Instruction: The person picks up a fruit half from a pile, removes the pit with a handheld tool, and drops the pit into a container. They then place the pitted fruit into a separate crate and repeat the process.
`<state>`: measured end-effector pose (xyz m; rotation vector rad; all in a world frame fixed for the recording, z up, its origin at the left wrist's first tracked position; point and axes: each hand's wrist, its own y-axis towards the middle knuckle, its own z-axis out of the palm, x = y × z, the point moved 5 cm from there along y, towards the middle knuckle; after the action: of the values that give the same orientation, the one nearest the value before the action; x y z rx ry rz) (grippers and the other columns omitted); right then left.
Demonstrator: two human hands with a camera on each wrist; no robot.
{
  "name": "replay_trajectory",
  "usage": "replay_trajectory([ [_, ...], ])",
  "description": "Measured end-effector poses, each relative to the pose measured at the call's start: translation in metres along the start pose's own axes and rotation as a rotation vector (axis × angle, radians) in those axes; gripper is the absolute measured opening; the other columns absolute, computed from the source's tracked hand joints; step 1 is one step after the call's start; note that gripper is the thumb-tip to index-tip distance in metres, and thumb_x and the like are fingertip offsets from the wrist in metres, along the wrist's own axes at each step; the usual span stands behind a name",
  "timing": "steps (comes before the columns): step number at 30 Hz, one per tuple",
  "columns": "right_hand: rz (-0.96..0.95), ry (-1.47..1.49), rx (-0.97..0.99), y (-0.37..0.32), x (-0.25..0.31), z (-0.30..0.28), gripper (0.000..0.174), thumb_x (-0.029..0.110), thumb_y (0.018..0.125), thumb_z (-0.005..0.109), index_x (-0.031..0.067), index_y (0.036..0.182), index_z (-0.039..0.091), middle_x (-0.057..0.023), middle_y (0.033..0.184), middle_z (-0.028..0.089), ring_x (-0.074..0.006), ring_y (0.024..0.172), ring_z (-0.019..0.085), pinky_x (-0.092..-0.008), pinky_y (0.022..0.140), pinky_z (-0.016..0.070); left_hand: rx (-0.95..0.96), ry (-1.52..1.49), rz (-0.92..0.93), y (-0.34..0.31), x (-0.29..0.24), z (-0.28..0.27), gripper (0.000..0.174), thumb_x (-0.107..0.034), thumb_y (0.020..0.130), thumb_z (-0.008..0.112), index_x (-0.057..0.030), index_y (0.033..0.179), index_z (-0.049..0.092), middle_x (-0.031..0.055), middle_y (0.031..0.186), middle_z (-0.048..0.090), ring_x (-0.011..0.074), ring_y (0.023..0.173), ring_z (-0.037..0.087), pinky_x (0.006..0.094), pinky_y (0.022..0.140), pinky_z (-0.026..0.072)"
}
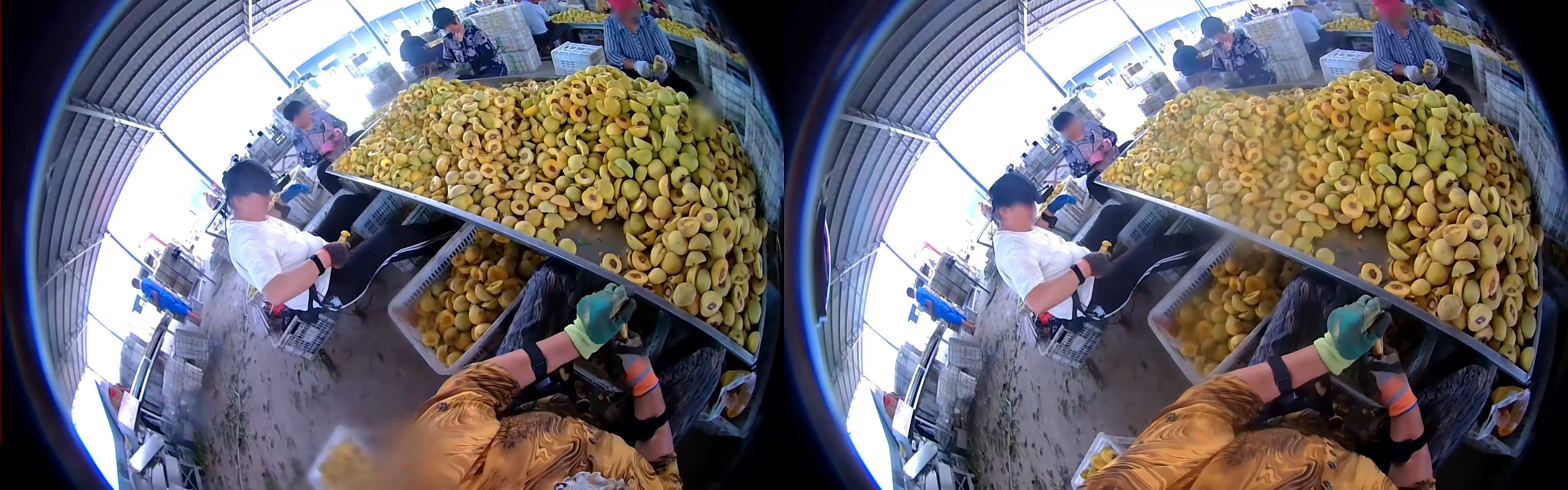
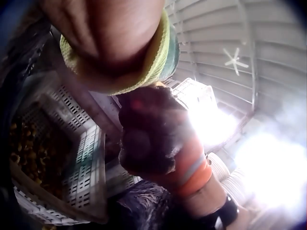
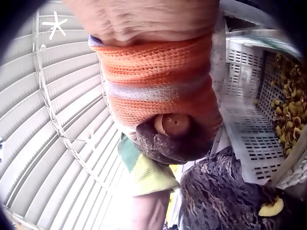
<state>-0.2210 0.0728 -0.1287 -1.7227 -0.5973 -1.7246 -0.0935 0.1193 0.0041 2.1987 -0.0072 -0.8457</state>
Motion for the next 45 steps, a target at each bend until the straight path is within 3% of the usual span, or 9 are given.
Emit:
replay_trajectory([
  [6, -0.038, 0.1, 0.041, -0.004, 0.012, 0.011, 0.029, 0.012, 0.085, 0.064, -0.0012, 0.111, 0.061, -0.0072, 0.096, 0.067, -0.0111, 0.09, 0.058, -0.0297, 0.08, 0.0474, 0.056, 0.192, -0.131, -0.004, -0.001, 0.009, 0.015, -0.024, 0.087, 0.065, -0.0084, 0.086, 0.063, 0.0134, 0.08, 0.06, 0.0359, 0.067, 0.06, 0.0386, 0.057, 0.0485],
  [9, 0.248, 0.3, 0.108, -0.022, 0.036, 0.014, 0.024, 0.013, 0.085, 0.064, 0.0082, 0.108, 0.06, 0.0065, 0.066, 0.054, -0.0025, 0.05, 0.045, -0.0204, 0.043, 0.0347, 0.084, 0.082, 0.04, 0.002, -0.008, 0.013, 0.017, -0.024, 0.088, 0.064, -0.0089, 0.081, 0.061, 0.0113, 0.078, 0.06, 0.0335, 0.065, 0.061, 0.0387, 0.056, 0.0482],
  [13, 0.225, 0.271, 0.027, -0.025, 0.054, 0.014, 0.021, 0.021, 0.084, 0.067, 0.0101, 0.101, 0.064, 0.0027, 0.062, 0.056, -0.0044, 0.046, 0.048, -0.023, 0.038, 0.0353, 0.198, -0.03, 0.043, 0.007, -0.009, 0.016, 0.023, -0.013, 0.088, 0.06, -0.0078, 0.11, 0.064, 0.0157, 0.092, 0.065, 0.0326, 0.082, 0.065, 0.0363, 0.07, 0.0522],
  [17, -0.331, -0.534, -0.101, -0.006, 0.026, 0.01, 0.055, 0.02, 0.09, 0.051, 0.0168, 0.144, 0.038, -0.0202, 0.125, 0.056, -0.0275, 0.111, 0.056, -0.0329, 0.098, 0.0434, 0.065, -0.822, -0.561, -0.051, 0.08, 0.076, 0.027, -0.008, 0.096, 0.054, 0.0001, 0.121, 0.055, 0.007, 0.104, 0.061, 0.0157, 0.091, 0.061, 0.028, 0.074, 0.0516],
  [18, 0.107, -0.555, 0.119, -0.018, 0.054, 0.005, 0.062, 0.022, 0.091, 0.049, 0.0184, 0.148, 0.028, -0.023, 0.124, 0.056, -0.0327, 0.103, 0.059, -0.0348, 0.094, 0.0456, 0.084, -0.646, -0.564, -0.056, 0.097, 0.089, 0.025, -0.01, 0.095, 0.055, -0.0002, 0.119, 0.057, 0.0037, 0.088, 0.063, 0.0112, 0.075, 0.061, 0.0248, 0.063, 0.0504],
  [26, -0.051, 0.061, 0.117, 0.001, -0.03, 0.014, 0.02, 0.026, 0.085, 0.061, 0.0065, 0.086, 0.066, 0.001, 0.064, 0.058, -0.0105, 0.05, 0.051, -0.0265, 0.046, 0.0388, 0.541, -0.382, -0.469, -0.013, 0.063, 0.062, 0.026, -0.021, 0.092, 0.056, 0.0012, 0.089, 0.069, 0.0008, 0.069, 0.062, 0.008, 0.063, 0.053, 0.0217, 0.059, 0.0415],
  [35, 0.18, 0.644, 0.747, -0.024, -0.037, 0.044, 0.018, 0.018, 0.093, 0.056, 0.0058, 0.105, 0.061, -0.0008, 0.084, 0.057, -0.0095, 0.072, 0.053, -0.0234, 0.06, 0.042, 0.941, -0.731, -0.46, 0.014, 0.012, 0.021, 0.024, -0.022, 0.09, 0.06, -0.0043, 0.101, 0.071, -0.0016, 0.075, 0.06, 0.0059, 0.066, 0.051, 0.0213, 0.06, 0.0412],
  [41, 0.615, 1.514, 0.902, -0.045, 0.037, 0.055, 0.022, 0.014, 0.093, 0.053, 0.0029, 0.112, 0.054, 0.0044, 0.068, 0.053, -0.0065, 0.048, 0.046, -0.0235, 0.041, 0.04, 0.857, -0.691, -0.351, 0.008, 0.027, 0.03, 0.035, -0.035, 0.086, 0.065, -0.0028, 0.097, 0.071, 0.0037, 0.081, 0.067, 0.0096, 0.073, 0.06, 0.0237, 0.066, 0.0476],
  [45, 0.488, 1.166, 0.837, -0.041, 0.045, 0.057, 0.022, 0.017, 0.095, 0.053, -0.0024, 0.104, 0.053, 0.004, 0.061, 0.048, -0.0052, 0.041, 0.043, -0.0199, 0.034, 0.0342, 0.675, -1.077, -0.797, -0.018, 0.041, 0.028, 0.044, -0.038, 0.09, 0.057, 0.0031, 0.102, 0.064, 0.0097, 0.081, 0.068, 0.0164, 0.073, 0.064, 0.028, 0.069, 0.0517],
])
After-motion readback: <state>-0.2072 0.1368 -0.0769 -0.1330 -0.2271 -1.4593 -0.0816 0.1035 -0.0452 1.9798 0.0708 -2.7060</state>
